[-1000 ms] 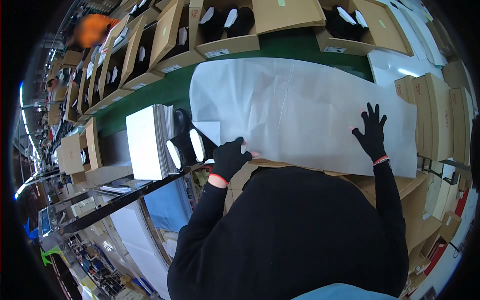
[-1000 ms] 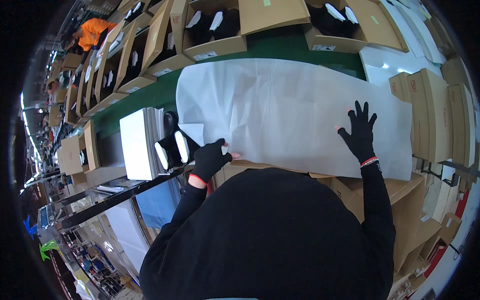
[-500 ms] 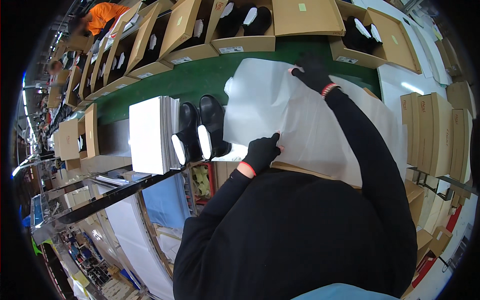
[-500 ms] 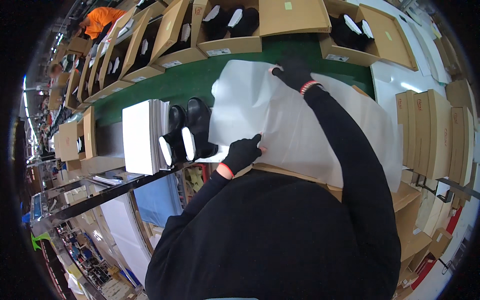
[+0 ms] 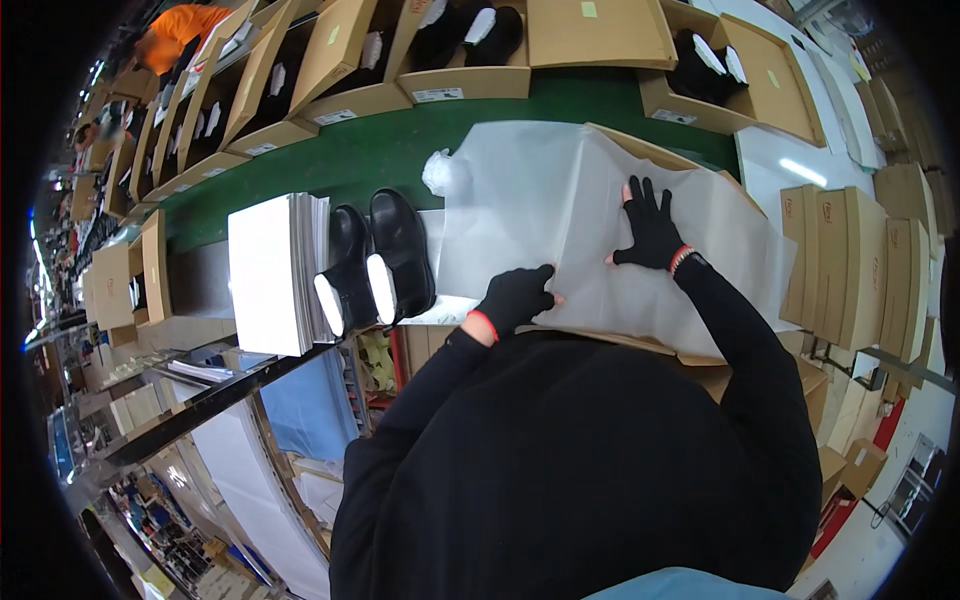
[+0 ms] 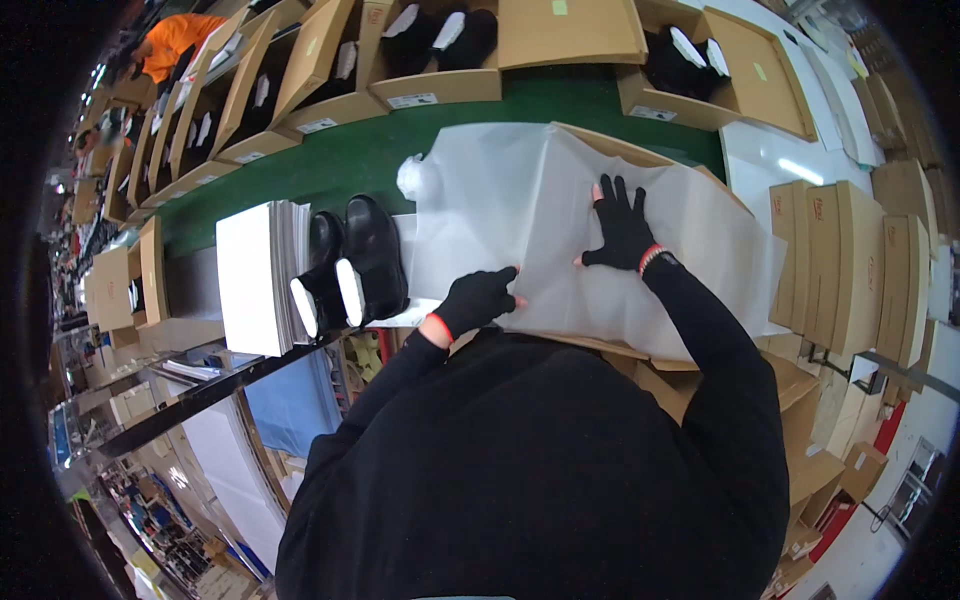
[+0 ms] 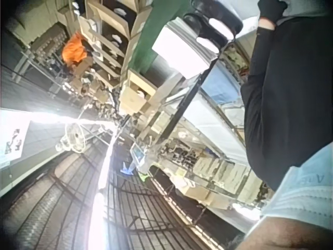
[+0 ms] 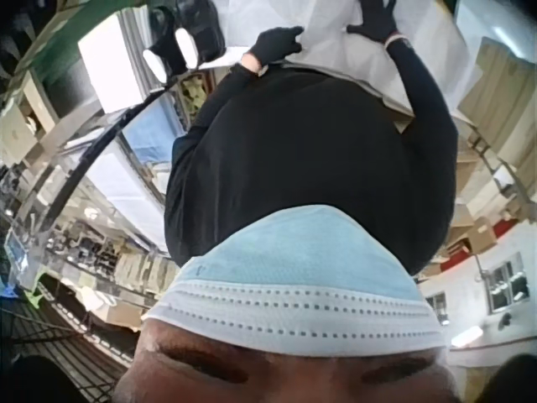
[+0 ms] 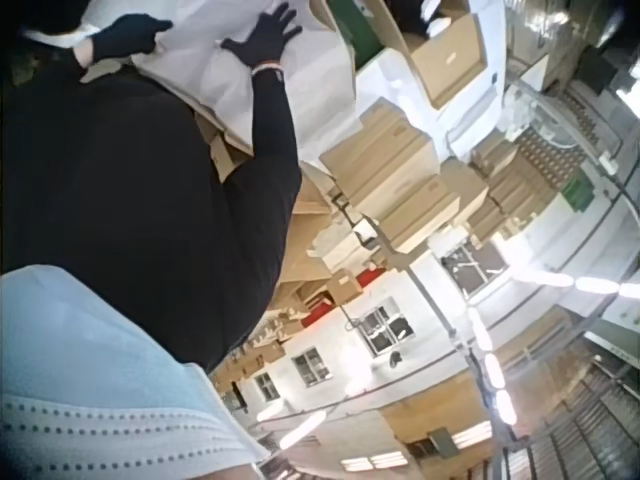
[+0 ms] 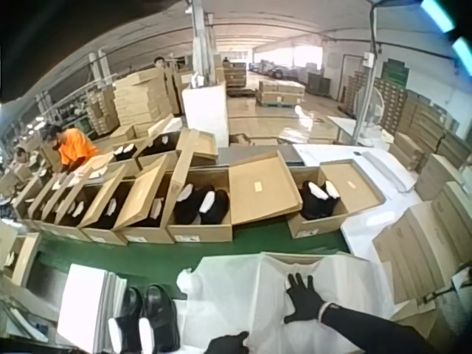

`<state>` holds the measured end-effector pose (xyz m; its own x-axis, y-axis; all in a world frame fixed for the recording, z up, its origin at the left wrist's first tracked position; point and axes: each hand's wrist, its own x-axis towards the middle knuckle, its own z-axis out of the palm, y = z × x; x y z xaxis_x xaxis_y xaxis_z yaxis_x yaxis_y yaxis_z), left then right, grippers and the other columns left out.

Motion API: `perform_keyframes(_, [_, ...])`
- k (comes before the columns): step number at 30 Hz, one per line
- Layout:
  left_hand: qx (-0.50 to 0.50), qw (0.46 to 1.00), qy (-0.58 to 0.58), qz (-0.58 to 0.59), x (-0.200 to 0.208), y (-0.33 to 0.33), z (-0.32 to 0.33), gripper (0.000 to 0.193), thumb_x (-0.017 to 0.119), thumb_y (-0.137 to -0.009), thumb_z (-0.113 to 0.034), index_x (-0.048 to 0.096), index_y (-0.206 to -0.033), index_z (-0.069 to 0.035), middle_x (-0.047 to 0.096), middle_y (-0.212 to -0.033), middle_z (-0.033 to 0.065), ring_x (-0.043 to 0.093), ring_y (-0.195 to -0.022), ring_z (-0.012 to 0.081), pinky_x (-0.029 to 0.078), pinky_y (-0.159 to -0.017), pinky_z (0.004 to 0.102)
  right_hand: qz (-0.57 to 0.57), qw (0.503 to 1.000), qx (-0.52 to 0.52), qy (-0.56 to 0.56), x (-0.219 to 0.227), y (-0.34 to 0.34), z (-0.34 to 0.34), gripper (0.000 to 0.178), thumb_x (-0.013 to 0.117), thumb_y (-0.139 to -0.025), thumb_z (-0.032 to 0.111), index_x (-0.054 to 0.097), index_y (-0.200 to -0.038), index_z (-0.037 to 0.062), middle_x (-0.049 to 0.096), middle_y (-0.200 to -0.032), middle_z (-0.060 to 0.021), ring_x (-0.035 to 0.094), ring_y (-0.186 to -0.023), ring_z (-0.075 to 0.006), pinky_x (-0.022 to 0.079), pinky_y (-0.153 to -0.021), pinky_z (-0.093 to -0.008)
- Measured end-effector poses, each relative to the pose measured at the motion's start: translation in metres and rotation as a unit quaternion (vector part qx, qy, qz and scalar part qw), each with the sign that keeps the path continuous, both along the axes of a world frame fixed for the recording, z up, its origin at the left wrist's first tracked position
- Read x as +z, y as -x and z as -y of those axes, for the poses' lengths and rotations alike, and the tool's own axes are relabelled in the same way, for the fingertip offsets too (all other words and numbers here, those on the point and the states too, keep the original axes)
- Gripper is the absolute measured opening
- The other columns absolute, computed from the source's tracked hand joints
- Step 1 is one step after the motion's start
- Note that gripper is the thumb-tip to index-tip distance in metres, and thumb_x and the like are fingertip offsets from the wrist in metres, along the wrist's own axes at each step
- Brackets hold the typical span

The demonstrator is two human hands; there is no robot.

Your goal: The person places a pair of black shoes into a cardboard box lined with white tissue paper. They add crumpled white paper fillers to secure the shoes, fold the tissue paper over the contents, and close the box. The process is repeated for multiple pairs of shoes on a conveyor belt.

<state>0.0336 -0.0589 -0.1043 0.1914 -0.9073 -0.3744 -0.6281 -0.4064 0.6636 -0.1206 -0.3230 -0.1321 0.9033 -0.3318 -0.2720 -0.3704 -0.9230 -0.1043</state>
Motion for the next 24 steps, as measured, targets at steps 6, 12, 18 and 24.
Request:
perform_keyframes(6, [-0.055,0.997,0.002,0.058,0.005,0.008,0.024,0.065,0.066,-0.081,-0.049,0.052,-0.131,-0.010,0.066,-0.075,0.0122,0.066,-0.074,0.0307,0.049,-0.065,0.0423,-0.067,0.991,0.012,0.114,-0.031,-0.009,0.030,0.120,0.078,-0.054,0.064,0.029,-0.146,0.0058,0.022,-0.153,-0.0212,0.014,-0.143,-0.0398,0.010,-0.110,-0.0660])
perform_keyframes(12, [0.008,0.999,0.032,0.033,0.002,0.015,0.003,0.059,0.065,-0.082,-0.049,0.056,-0.124,-0.009,0.065,-0.071,0.0129,0.065,-0.069,0.0296,0.049,-0.061,0.0405,-0.068,0.997,-0.001,0.022,-0.023,0.036,-0.016,0.114,0.079,-0.055,0.060,0.031,-0.145,0.0072,0.022,-0.151,-0.0249,0.013,-0.142,-0.0442,0.010,-0.106,-0.0708])
perform_keyframes(18, [0.022,0.997,0.050,0.056,0.002,0.019,-0.002,0.064,0.065,-0.082,-0.050,0.053,-0.129,-0.009,0.063,-0.066,0.0115,0.065,-0.067,0.0289,0.047,-0.060,0.0405,-0.051,0.992,-0.006,0.115,-0.025,0.035,-0.020,0.101,0.078,-0.064,0.052,0.035,-0.143,0.0055,0.024,-0.152,-0.0228,0.016,-0.143,-0.0397,0.011,-0.109,-0.0674])
perform_keyframes(24, [0.129,0.988,0.077,0.042,0.044,0.009,-0.039,0.052,0.063,-0.087,-0.043,0.053,-0.130,-0.014,0.062,-0.064,0.0109,0.064,-0.061,0.0284,0.046,-0.058,0.0399,-0.082,0.995,-0.010,0.051,-0.020,0.032,-0.040,0.103,0.077,-0.066,0.046,0.029,-0.146,0.0042,0.022,-0.153,-0.0231,0.015,-0.143,-0.0405,0.011,-0.109,-0.0677])
